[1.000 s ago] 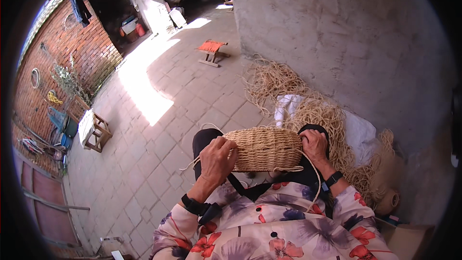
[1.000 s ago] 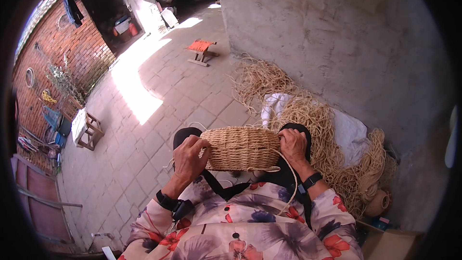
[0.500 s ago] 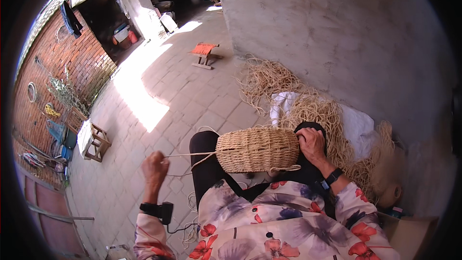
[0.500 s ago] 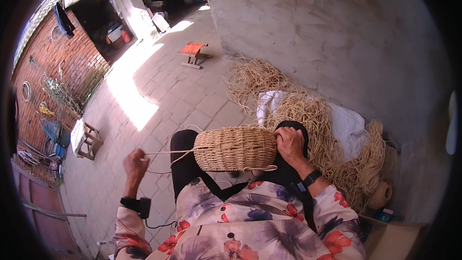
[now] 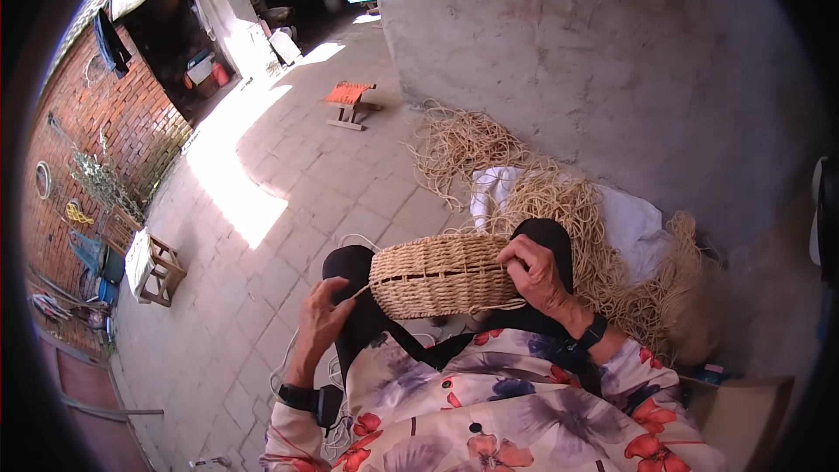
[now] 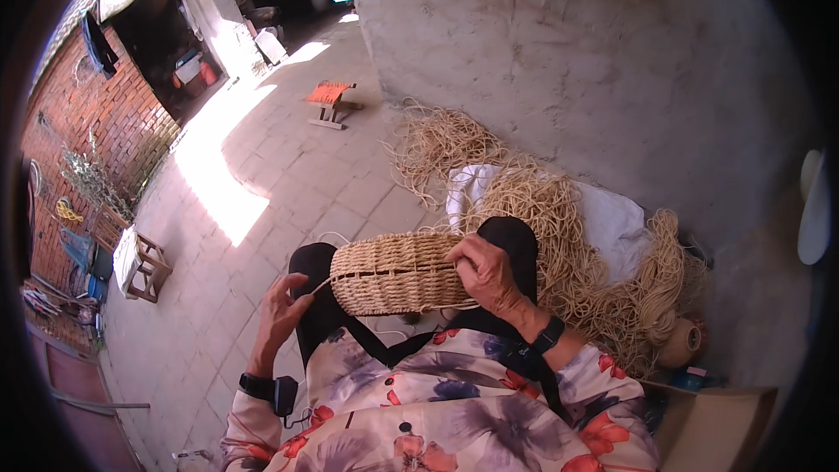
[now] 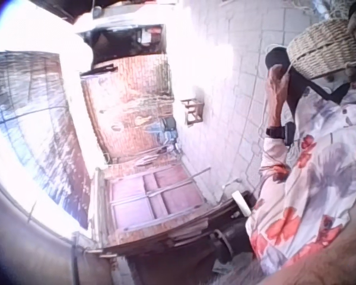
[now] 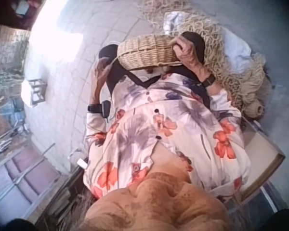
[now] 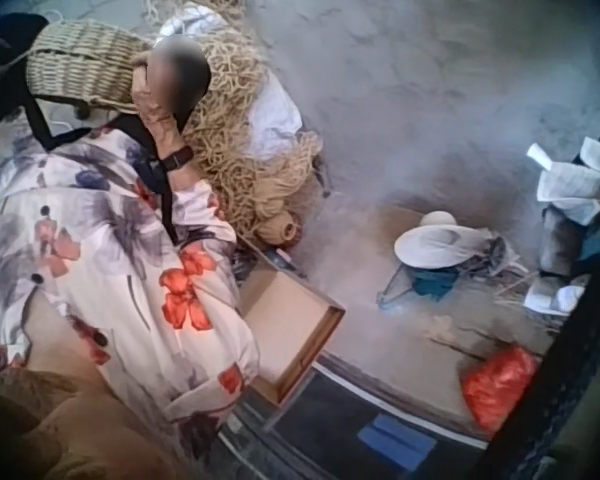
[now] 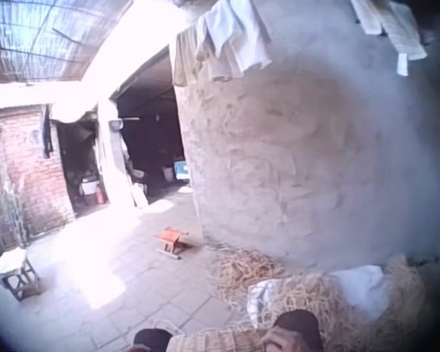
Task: Weaving a wicker or straw basket by hand.
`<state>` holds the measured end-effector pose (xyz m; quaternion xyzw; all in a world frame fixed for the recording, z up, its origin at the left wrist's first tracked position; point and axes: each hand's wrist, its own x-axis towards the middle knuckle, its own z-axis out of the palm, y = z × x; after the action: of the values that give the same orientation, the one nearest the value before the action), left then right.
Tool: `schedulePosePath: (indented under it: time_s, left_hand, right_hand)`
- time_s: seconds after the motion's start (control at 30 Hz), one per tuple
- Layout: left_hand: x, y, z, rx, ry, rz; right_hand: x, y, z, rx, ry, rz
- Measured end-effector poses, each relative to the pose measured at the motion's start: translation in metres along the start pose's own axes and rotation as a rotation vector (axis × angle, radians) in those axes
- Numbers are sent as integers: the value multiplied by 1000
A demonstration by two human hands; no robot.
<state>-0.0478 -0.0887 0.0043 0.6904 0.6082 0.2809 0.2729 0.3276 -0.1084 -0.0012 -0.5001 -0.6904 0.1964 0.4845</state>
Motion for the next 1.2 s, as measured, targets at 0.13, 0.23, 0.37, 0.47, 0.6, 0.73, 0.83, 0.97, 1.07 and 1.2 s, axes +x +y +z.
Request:
schedulePosePath:
  time_s: [0.13, 0.23, 0.37, 0.47, 0.6, 0.73, 0.83, 0.97, 1.07, 1.2]
  left_hand:
    - [9, 25, 26, 93, -22, 243]
    - [12, 25, 26, 143, -80, 239]
    - [7, 38, 16, -115, -237, 88]
    - [3, 36, 11, -200, -235, 134]
    - [1, 37, 7, -209, -256, 176]
    - [9, 23, 5, -204, -215, 154]
    - [15, 19, 9, -167, -211, 115]
    - [16, 2, 12, -254, -174, 134]
    - [10, -13, -14, -289, -184, -2]
    - [-19, 27, -83, -628, -162, -50]
  right_hand:
    - [2, -15, 15, -93, -38, -135]
    - [3, -12, 16, -146, -56, -165]
    - [7, -14, 11, -179, -147, -162]
    - [12, -28, 20, -219, -117, -246]
    - [20, -44, 35, -280, -155, -317]
    - [21, -49, 39, -247, -218, -344]
    - [20, -46, 35, -213, -267, -314]
    - [27, -37, 21, -90, -393, -277]
    - [43, -40, 3, 132, -323, 85]
    - [80, -85, 10, 126, -338, -167]
